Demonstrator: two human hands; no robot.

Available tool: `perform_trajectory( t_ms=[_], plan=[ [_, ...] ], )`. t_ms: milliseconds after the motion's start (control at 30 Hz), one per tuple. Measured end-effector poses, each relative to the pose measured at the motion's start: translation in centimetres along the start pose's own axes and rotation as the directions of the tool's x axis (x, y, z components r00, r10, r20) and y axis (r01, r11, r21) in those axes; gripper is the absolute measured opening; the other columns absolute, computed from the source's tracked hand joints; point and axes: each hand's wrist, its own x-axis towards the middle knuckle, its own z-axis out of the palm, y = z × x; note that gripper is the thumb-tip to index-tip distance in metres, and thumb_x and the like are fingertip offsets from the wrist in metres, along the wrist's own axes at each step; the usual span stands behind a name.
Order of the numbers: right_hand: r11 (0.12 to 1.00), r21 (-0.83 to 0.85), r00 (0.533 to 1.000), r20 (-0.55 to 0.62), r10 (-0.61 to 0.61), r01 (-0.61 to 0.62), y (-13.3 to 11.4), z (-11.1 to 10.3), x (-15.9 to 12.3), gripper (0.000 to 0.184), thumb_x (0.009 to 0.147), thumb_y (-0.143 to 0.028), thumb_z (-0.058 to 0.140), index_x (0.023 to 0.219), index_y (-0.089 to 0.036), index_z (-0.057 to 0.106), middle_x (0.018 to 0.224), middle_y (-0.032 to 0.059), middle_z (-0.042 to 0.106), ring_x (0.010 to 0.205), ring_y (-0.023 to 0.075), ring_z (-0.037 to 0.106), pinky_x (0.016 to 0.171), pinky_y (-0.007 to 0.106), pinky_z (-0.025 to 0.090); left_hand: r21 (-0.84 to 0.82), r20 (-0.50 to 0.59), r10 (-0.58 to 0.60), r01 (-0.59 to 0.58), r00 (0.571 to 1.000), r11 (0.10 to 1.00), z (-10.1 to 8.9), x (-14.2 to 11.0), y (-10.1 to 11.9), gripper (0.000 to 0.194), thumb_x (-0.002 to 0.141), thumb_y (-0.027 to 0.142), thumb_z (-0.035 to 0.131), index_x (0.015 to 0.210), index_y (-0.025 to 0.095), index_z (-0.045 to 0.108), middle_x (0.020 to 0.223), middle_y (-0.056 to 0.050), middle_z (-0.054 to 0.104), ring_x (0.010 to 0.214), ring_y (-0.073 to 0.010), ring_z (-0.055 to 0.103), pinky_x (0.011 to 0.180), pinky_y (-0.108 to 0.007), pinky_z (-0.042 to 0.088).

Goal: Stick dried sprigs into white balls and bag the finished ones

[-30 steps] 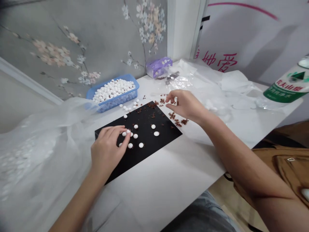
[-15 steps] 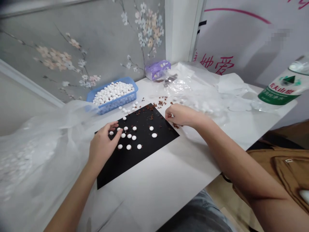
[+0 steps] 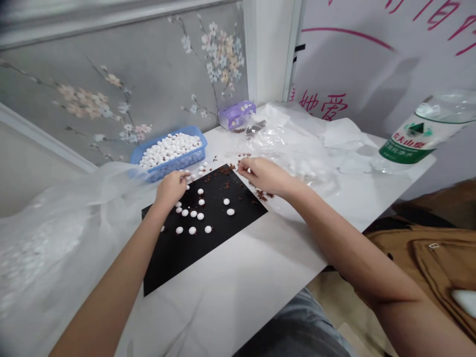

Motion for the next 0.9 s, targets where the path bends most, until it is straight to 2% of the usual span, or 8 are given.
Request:
perform_trajectory(
  t_ms=[167,300,367,400,500,667,767,900],
  plan=[
    [0.991,0.13,0.987,-0.158,0.008,0.013,-0.3,0.3,0.1,0.014,0.082,-0.022,0.049,0.082,-0.017,0.062,0.086,0.0054,0.065,0.074,0.0157,0.058,0.067,0.027,0.043,-0.085,-0.044,0.002,-0.006,0.999,0.996,0.4,0.3,-0.9,0.022,0.075,0.014,0.048,0.082,0.014,0.069,0.092,-0.014,0.068,0.09,-0.0289,0.061,0.084,-0.041,0.044],
    [0.968,0.247,0.964,-0.242,0.113,-0.052,-0.4,0.5,0.2,0.011,0.077,-0.023,0.059,0.081,-0.016,0.065,0.084,0.0052,0.067,0.069,0.015,0.058,0.066,0.028,0.046,-0.215,-0.173,-0.024,-0.014,0.985,0.976,0.2,-1.1,-0.4,0.022,0.079,0.019,0.048,0.091,0.013,0.066,0.1,-0.012,0.066,0.091,-0.0215,0.061,0.081,-0.032,0.048],
    [0.954,0.299,0.96,-0.255,0.115,-0.035,-0.4,0.6,0.1,0.011,0.076,-0.024,0.06,0.082,-0.017,0.067,0.086,0.0052,0.067,0.071,0.0155,0.059,0.065,0.029,0.048,-0.378,-0.238,-0.084,-0.013,0.968,0.926,0.2,-2.8,0.7,0.025,0.082,0.027,0.048,0.097,0.014,0.064,0.102,-0.011,0.066,0.091,-0.0188,0.062,0.078,-0.029,0.049],
    [0.949,0.316,0.961,-0.256,0.102,-0.016,-0.5,0.7,0.1,0.012,0.078,-0.024,0.059,0.083,-0.017,0.068,0.087,0.0053,0.067,0.073,0.0158,0.06,0.065,0.029,0.048,-0.536,-0.252,-0.145,-0.014,0.957,0.844,0.2,-4.0,1.4,0.025,0.081,0.031,0.052,0.095,0.015,0.065,0.098,-0.01,0.067,0.089,-0.0182,0.062,0.079,-0.028,0.049],
    [0.941,0.337,0.968,-0.246,0.042,0.045,-0.9,1.1,0.0,0.02,0.083,-0.027,0.054,0.093,-0.019,0.069,0.089,0.0063,0.064,0.07,0.0147,0.059,0.061,0.028,0.05,-0.821,-0.136,-0.229,0.02,0.964,0.57,0.3,-8.2,3.8,0.023,0.076,0.034,0.061,0.09,0.017,0.067,0.09,-0.006,0.069,0.083,-0.0158,0.063,0.077,-0.027,0.049],
    [0.883,0.457,0.989,-0.137,-0.047,0.105,-1.8,2.3,-0.4,0.027,0.087,-0.028,0.048,0.106,-0.021,0.067,0.092,0.0057,0.056,0.056,0.008,0.054,0.054,0.026,0.051,-0.914,0.099,-0.195,0.167,0.976,0.369,0.6,-13.1,6.3,0.017,0.076,0.032,0.063,0.087,0.019,0.065,0.088,-0.003,0.067,0.076,-0.014,0.065,0.063,-0.022,0.05],
    [0.799,0.594,0.995,-0.03,-0.091,0.091,-2.2,2.8,-0.6,0.026,0.085,-0.03,0.051,0.103,-0.022,0.068,0.087,0.0032,0.055,0.054,0.0068,0.053,0.054,0.025,0.053,-0.942,0.108,-0.197,0.164,0.974,0.293,0.7,-13.5,6.3,0.02,0.07,0.026,0.069,0.088,0.019,0.063,0.091,-0.003,0.066,0.073,-0.013,0.065,0.062,-0.021,0.05],
    [0.706,0.708,0.991,0.088,-0.101,0.01,-2.8,2.9,-0.8,0.024,0.082,-0.03,0.054,0.097,-0.02,0.07,0.082,0.0033,0.055,0.061,0.0093,0.056,0.053,0.023,0.055,-0.947,0.104,-0.241,0.17,0.965,0.272,0.7,-13.2,5.9,0.021,0.068,0.024,0.071,0.088,0.018,0.067,0.082,-0.003,0.067,0.07,-0.0117,0.061,0.063,-0.022,0.051]
  ],
)
